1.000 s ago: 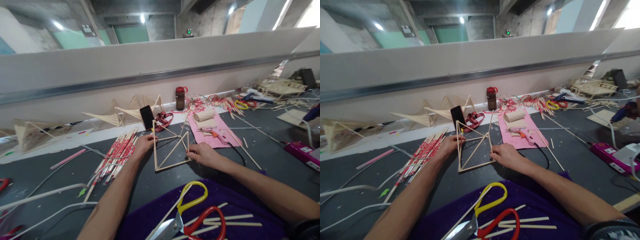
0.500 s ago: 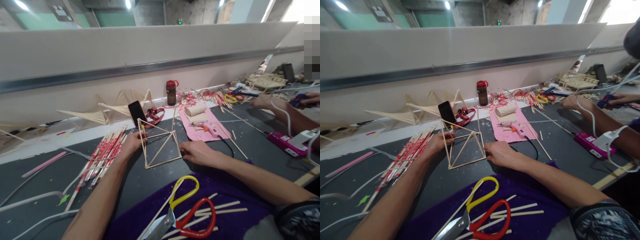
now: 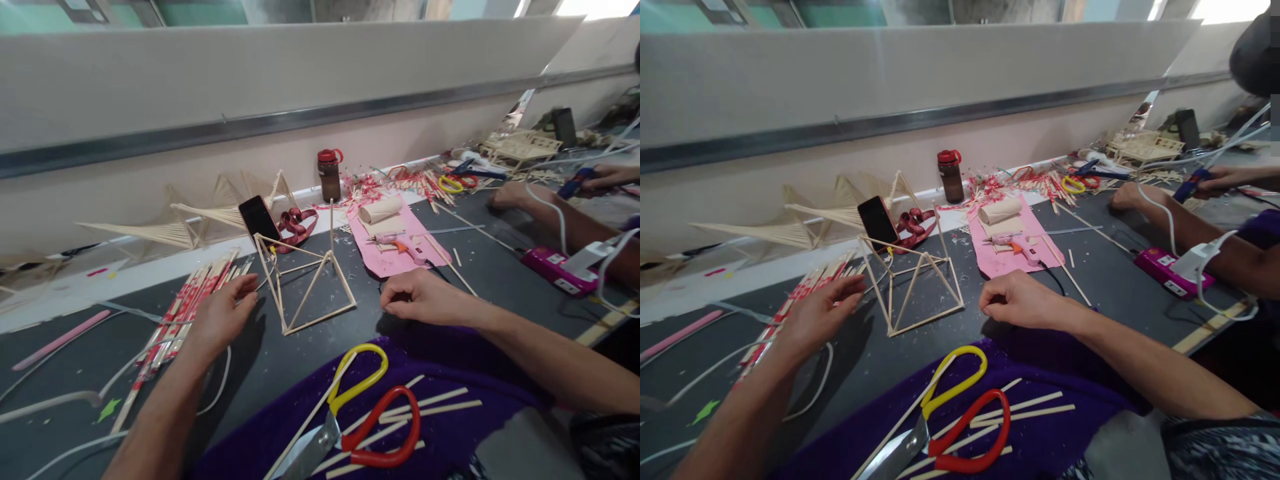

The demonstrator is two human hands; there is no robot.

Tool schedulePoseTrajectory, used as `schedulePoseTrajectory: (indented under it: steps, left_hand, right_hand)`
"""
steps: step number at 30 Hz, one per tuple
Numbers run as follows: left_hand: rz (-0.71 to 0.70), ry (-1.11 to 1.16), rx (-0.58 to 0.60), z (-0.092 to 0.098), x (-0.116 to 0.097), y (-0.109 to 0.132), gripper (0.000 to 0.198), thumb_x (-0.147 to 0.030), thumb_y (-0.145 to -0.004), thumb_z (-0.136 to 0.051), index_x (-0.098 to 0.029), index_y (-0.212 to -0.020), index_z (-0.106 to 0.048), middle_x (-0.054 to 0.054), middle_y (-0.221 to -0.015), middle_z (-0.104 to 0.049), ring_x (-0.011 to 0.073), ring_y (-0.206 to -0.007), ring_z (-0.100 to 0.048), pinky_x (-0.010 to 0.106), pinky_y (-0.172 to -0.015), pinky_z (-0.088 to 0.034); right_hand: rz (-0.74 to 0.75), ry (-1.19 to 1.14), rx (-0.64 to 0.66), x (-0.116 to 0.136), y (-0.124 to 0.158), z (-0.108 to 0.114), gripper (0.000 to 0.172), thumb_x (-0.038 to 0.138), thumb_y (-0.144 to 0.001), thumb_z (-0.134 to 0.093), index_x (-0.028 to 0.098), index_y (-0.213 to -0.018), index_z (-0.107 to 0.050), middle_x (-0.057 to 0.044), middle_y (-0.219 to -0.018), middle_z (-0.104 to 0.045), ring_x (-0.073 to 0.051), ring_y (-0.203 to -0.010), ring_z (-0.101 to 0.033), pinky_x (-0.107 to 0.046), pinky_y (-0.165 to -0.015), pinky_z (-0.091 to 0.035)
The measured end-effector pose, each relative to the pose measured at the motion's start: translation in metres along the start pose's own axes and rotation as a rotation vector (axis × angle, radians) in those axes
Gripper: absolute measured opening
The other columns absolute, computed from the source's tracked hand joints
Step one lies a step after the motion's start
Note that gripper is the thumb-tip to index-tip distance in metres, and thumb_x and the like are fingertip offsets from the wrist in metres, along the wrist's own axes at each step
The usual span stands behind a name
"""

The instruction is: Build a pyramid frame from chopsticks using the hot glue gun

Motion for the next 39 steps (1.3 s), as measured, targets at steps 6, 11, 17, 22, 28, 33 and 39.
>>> schedulePoseTrajectory:
  steps: [6,11,17,22,28,33,39]
  left_hand:
    - [-0.116,-0.491,0.073,0.019,-0.027,0.03,0.035,-0.05,-0.074,-0.045,-0.03,-0.092,-0.069,0.002,-0.089,-0.073,0.0293,-0.08,-0.066,0.038,-0.072,-0.047]
    - [-0.208,-0.437,0.075,0.021,-0.062,0.078,0.036,-0.059,-0.074,-0.043,-0.037,-0.085,-0.069,-0.001,-0.078,-0.073,0.0263,-0.066,-0.065,0.035,-0.059,-0.045]
    - [-0.464,-0.29,0.512,-0.05,-0.104,0.123,0.027,-0.044,-0.085,-0.042,-0.034,-0.088,-0.067,0.001,-0.083,-0.071,0.0205,-0.076,-0.066,0.03,-0.067,-0.048]
    - [-0.564,-0.576,0.39,-0.089,-0.115,0.117,0.024,-0.029,-0.089,-0.039,-0.024,-0.089,-0.063,0.008,-0.09,-0.067,0.0215,-0.075,-0.064,0.03,-0.06,-0.046]
    - [-0.512,-0.697,0.307,-0.105,-0.106,0.1,0.028,-0.01,-0.086,-0.037,-0.018,-0.098,-0.061,0.011,-0.097,-0.062,0.0221,-0.082,-0.064,0.029,-0.059,-0.047]
    - [-0.486,-0.746,0.352,-0.11,-0.1,0.093,0.029,-0.006,-0.085,-0.036,-0.016,-0.094,-0.062,0.013,-0.092,-0.063,0.0254,-0.085,-0.064,0.032,-0.062,-0.049]
    - [-0.487,-0.796,0.371,-0.11,-0.097,0.091,0.032,-0.005,-0.086,-0.032,-0.015,-0.094,-0.061,0.012,-0.094,-0.063,0.026,-0.085,-0.064,0.033,-0.062,-0.05]
  right_hand:
    - [-0.035,-0.419,-0.145,0.012,0.007,0.027,0.01,0.026,-0.071,-0.064,0.017,-0.076,-0.067,0.003,-0.062,-0.059,-0.006,-0.049,-0.049,-0.018,-0.047,-0.039]
    - [0.089,-0.487,-0.303,0.017,0.007,0.045,0.011,0.029,-0.071,-0.066,0.019,-0.076,-0.066,0.002,-0.063,-0.06,-0.006,-0.047,-0.049,-0.019,-0.045,-0.04]
    - [0.153,-0.011,-0.448,0.018,-0.021,0.058,0.019,0.029,-0.084,-0.054,0.017,-0.091,-0.066,-0.003,-0.077,-0.067,-0.011,-0.062,-0.058,-0.023,-0.059,-0.044]
    - [0.081,0.765,-0.083,0.002,-0.074,0.008,0.022,0.018,-0.083,-0.05,0.016,-0.095,-0.068,-0.011,-0.096,-0.069,-0.021,-0.087,-0.063,-0.026,-0.069,-0.043]
    - [0.072,0.9,0.096,-0.01,-0.091,-0.023,0.02,0.017,-0.08,-0.05,0.014,-0.089,-0.068,-0.012,-0.086,-0.07,-0.022,-0.077,-0.065,-0.024,-0.055,-0.037]
    - [0.088,0.909,0.088,-0.017,-0.094,-0.029,0.024,0.015,-0.084,-0.044,0.014,-0.092,-0.067,-0.013,-0.089,-0.069,-0.021,-0.077,-0.065,-0.023,-0.054,-0.036]
    - [0.098,0.968,0.091,-0.013,-0.091,-0.029,0.026,0.008,-0.08,-0.043,0.012,-0.097,-0.063,-0.013,-0.09,-0.067,-0.021,-0.075,-0.064,-0.026,-0.056,-0.039]
Point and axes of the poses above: each hand's wrist, its own y-axis away from the middle knuckle, its own z-axis out of the back of the hand, x = y × z, the point moved 6 cm from there along -y, towards the middle knuckle
